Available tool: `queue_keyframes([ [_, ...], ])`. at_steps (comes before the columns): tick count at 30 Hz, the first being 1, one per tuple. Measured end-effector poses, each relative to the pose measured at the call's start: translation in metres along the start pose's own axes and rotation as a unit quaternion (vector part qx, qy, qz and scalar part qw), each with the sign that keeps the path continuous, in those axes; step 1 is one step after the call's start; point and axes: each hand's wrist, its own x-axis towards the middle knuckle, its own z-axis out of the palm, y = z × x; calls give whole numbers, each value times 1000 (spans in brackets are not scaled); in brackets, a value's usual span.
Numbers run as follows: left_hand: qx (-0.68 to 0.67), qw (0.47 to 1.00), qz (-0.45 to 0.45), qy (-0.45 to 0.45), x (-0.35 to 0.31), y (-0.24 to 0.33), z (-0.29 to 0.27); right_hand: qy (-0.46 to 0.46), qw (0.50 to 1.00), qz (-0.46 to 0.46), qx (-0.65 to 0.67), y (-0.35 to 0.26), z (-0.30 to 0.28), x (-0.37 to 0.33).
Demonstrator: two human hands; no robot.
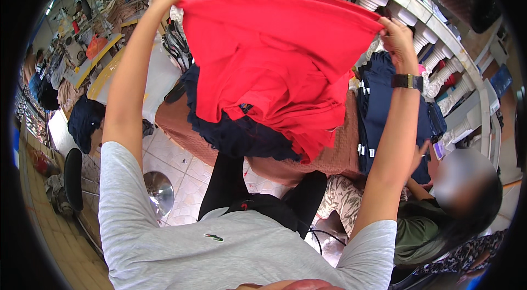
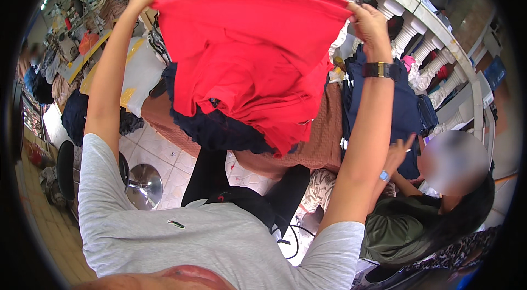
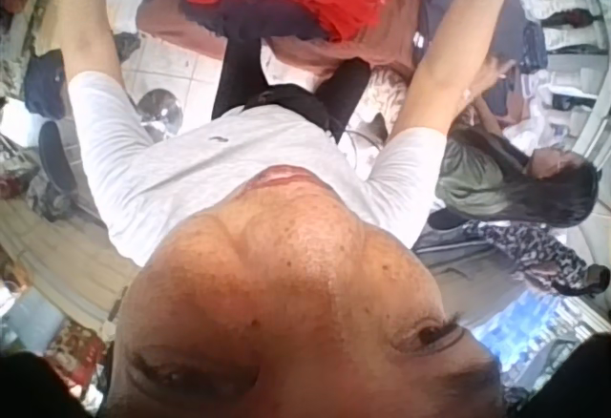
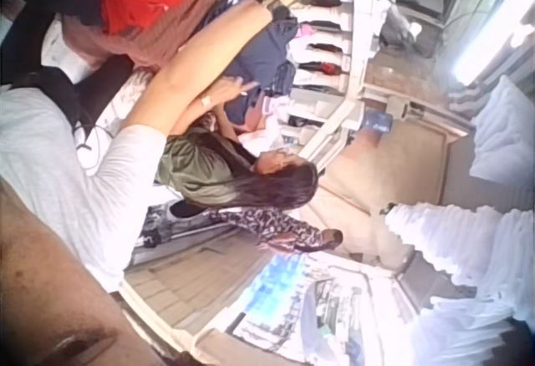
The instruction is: The person uses a small pair of scissors to trim loose threads and tags from a red garment. They repeatedly adjust the fabric, pull at threads, and cut them while working over a pile of clothes.
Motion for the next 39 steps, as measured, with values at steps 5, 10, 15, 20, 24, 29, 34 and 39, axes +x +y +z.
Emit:
queue_keyframes([
  [5, -142, 964, 220, -47, -91, 104, 23, -35, 992, 90, 83, 4, 38, -14],
  [10, -326, 845, 319, -279, -179, 208, 25, -54, 990, 89, 95, -15, 59, -21],
  [15, -351, 816, 304, -345, -175, 204, 29, -118, 963, 112, 214, -37, 57, -38],
  [20, -464, 807, 249, -266, -171, 184, -3, -154, 943, 120, 269, -1, 57, -25],
  [24, -186, 922, 266, -210, -183, 156, 8, -121, 970, 133, 164, 38, 90, -37],
  [29, -223, 901, 371, -33, -196, 177, -2, 55, 994, -79, 44, 34, 107, -79],
  [34, -346, 853, 323, -219, -215, 204, 29, 19, 995, -100, -24, 53, 127, -111],
  [39, -295, 877, 285, -249, -215, 206, 55, 33, 997, -58, 27, 87, 130, -116],
])
